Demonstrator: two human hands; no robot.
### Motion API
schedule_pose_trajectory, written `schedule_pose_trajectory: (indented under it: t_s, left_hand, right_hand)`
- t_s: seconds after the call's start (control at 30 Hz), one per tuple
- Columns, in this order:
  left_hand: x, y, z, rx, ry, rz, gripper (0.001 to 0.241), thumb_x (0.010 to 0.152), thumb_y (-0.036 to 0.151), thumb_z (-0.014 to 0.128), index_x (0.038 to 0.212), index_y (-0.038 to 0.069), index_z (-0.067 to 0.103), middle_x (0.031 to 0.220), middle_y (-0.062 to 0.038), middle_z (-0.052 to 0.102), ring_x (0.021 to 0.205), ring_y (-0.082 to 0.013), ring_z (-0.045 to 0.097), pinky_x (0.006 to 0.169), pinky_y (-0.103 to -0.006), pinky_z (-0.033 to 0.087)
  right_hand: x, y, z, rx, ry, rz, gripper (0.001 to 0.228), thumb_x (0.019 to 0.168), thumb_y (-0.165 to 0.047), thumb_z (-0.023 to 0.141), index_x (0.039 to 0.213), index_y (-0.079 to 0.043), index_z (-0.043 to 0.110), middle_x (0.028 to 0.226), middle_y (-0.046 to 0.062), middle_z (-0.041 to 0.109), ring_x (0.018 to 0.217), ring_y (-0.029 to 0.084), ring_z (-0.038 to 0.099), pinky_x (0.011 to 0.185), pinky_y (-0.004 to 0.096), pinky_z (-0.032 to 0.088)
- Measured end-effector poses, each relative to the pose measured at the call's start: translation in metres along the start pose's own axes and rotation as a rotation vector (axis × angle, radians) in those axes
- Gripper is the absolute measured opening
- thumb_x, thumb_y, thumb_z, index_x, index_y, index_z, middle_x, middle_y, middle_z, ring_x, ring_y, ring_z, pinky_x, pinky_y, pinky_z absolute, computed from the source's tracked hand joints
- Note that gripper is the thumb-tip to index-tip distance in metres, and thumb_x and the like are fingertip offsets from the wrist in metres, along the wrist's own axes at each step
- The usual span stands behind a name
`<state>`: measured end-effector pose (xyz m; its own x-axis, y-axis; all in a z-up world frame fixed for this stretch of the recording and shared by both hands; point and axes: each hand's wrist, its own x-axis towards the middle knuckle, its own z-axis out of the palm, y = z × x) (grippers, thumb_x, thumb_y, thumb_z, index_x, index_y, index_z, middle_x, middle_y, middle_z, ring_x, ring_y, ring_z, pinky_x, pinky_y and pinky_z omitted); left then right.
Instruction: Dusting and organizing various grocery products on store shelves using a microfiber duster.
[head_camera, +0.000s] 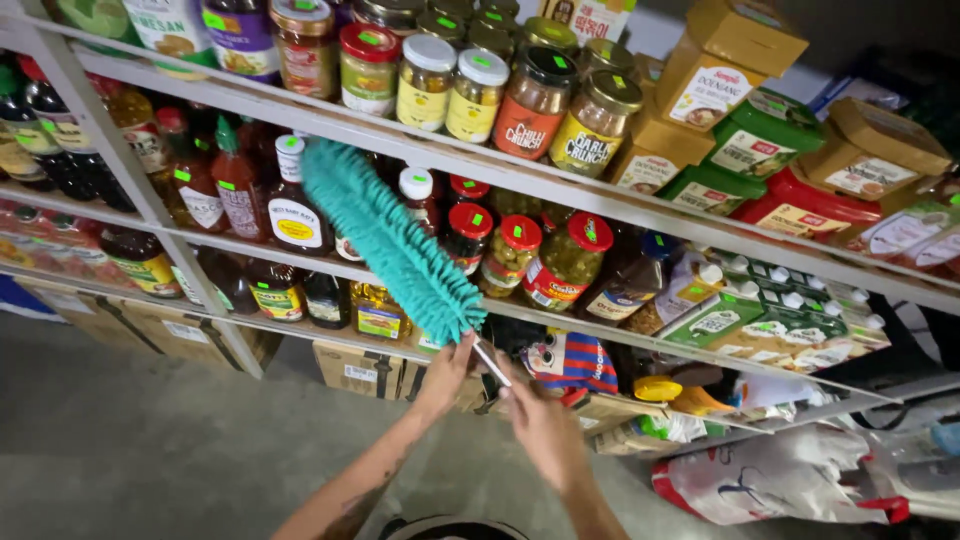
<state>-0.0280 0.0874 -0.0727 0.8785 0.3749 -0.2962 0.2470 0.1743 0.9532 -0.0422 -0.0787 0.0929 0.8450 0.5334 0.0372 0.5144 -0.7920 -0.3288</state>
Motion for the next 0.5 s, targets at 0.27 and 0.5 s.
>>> schedule_pose_trajectory:
  t_s: [0.27, 0.5]
  left_hand:
    - [0.008, -0.017, -0.011, -0.194, -0.151, 0.043, 0.072, 0.093, 0.066, 0.054, 0.109, -0.003, 0.068, 0.098, -0.012, 0.072, 0.097, -0.0233, 0.067, 0.090, -0.0385, 0.055]
    - [-0.052, 0.028, -0.021, 0.699, -0.674, -0.080, 0.085, 0.102, 0.072, 0.039, 0.104, -0.005, 0.077, 0.098, -0.020, 0.075, 0.098, -0.0279, 0.072, 0.088, -0.0438, 0.055]
  right_hand:
    - [-0.002, -0.004, 0.009, -0.002, -0.020, -0.005, 0.050, 0.097, -0.036, 0.062, 0.145, -0.045, 0.051, 0.102, 0.011, 0.074, 0.074, 0.036, 0.072, 0.065, 0.048, 0.058]
    - [-0.051, 0.075, 0.007, 0.489, -0.232, 0.245, 0.049, 0.091, -0.028, 0.068, 0.140, -0.026, 0.062, 0.103, -0.006, 0.079, 0.055, 0.012, 0.056, 0.052, 0.032, 0.050]
